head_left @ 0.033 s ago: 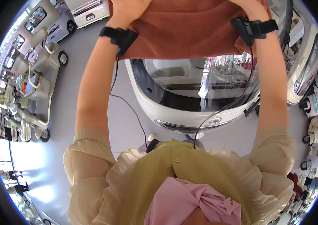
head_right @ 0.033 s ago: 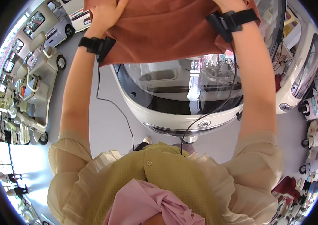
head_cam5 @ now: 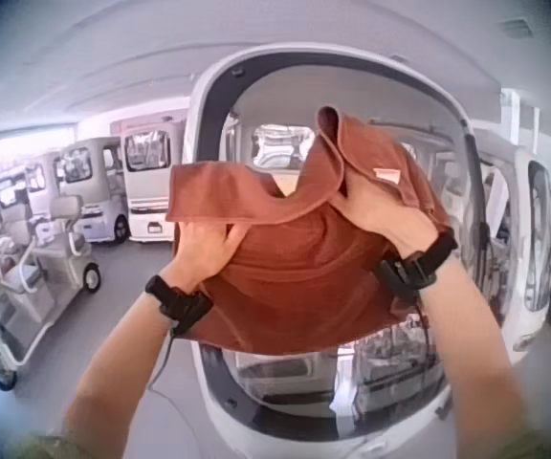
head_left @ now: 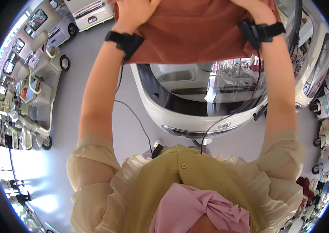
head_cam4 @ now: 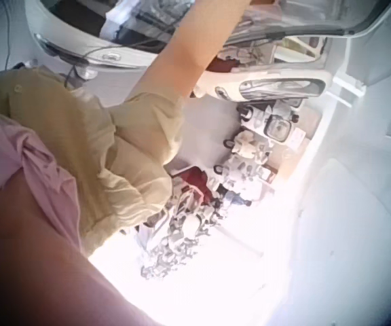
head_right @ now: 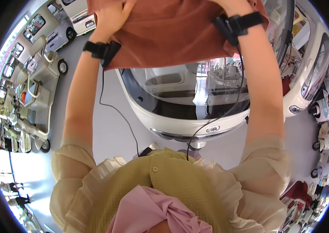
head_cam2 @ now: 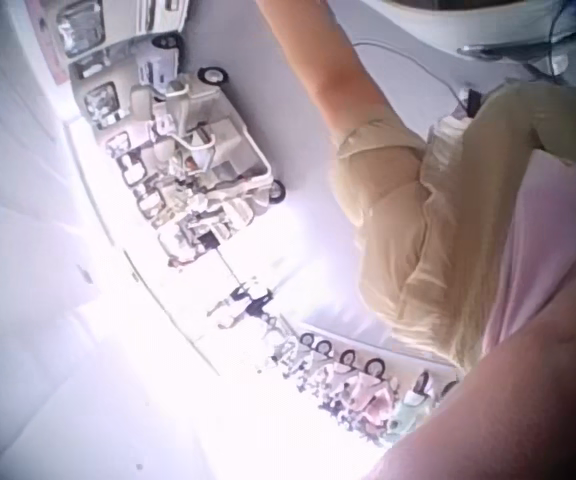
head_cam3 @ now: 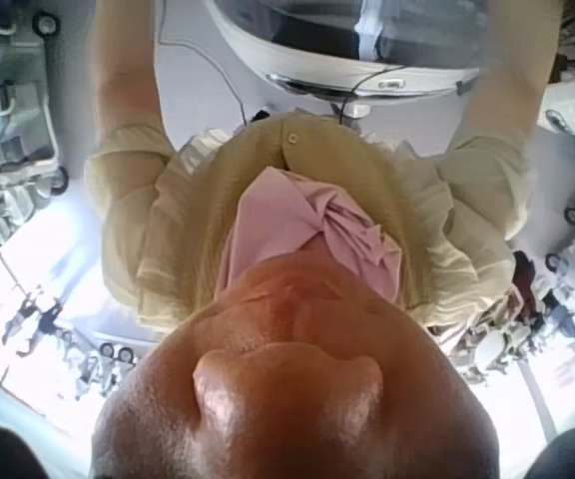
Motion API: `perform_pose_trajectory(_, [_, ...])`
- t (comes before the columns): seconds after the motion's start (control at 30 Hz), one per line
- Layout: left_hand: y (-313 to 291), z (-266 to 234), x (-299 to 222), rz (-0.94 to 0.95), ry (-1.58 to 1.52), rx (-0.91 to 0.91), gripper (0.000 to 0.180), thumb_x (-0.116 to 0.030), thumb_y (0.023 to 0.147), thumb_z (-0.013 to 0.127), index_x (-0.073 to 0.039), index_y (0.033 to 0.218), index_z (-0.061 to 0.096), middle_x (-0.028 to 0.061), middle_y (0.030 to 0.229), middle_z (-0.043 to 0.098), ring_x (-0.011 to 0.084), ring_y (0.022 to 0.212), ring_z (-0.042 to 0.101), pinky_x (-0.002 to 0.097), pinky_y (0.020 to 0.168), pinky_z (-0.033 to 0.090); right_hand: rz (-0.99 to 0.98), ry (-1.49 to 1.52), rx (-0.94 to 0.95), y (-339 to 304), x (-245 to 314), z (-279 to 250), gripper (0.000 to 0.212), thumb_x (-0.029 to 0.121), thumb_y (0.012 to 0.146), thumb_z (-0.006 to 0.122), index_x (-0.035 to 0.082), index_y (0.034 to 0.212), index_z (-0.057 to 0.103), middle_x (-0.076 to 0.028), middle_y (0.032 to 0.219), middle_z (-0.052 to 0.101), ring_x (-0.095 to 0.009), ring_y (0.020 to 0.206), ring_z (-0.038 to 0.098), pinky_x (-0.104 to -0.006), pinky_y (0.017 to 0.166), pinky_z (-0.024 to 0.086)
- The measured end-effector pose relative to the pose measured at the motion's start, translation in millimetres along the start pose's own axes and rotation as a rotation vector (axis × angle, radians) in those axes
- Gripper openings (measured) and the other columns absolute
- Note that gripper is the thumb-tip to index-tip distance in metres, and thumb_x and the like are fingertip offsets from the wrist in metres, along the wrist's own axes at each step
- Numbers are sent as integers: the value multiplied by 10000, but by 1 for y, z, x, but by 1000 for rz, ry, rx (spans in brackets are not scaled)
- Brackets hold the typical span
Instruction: Cleaning the windshield of a small electric vehicle with a cloth.
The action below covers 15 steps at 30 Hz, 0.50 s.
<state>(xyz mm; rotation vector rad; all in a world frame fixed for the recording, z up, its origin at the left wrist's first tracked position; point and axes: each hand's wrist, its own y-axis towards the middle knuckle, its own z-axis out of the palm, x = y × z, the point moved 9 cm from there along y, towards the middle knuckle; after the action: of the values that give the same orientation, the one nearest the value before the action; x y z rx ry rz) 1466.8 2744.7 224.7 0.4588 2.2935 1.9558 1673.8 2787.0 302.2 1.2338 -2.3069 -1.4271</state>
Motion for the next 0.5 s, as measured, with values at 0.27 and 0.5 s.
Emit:
perform_pose_trajectory(0.27, [-88,-14,-28,32,-333,237,561,-370,816,704,-75,1277,582,176,1215,601,428,1065,577,530,860,456,87,58,406,-110,77,69,590,325,933,610,43,1423,440,-194,1449,465,-325,1358,423,-424,1126,321])
perform_pose_trajectory(0.5, [-94,-17,-29,171,-451,472,615,-388,781,701,-79,1297,575,158,1290,585,384,1165,550,507,961,425,-213,66,508,-148,128,62,631,349,933,616,66,1454,401,-180,1477,435,-324,1378,397,-422,1146,298])
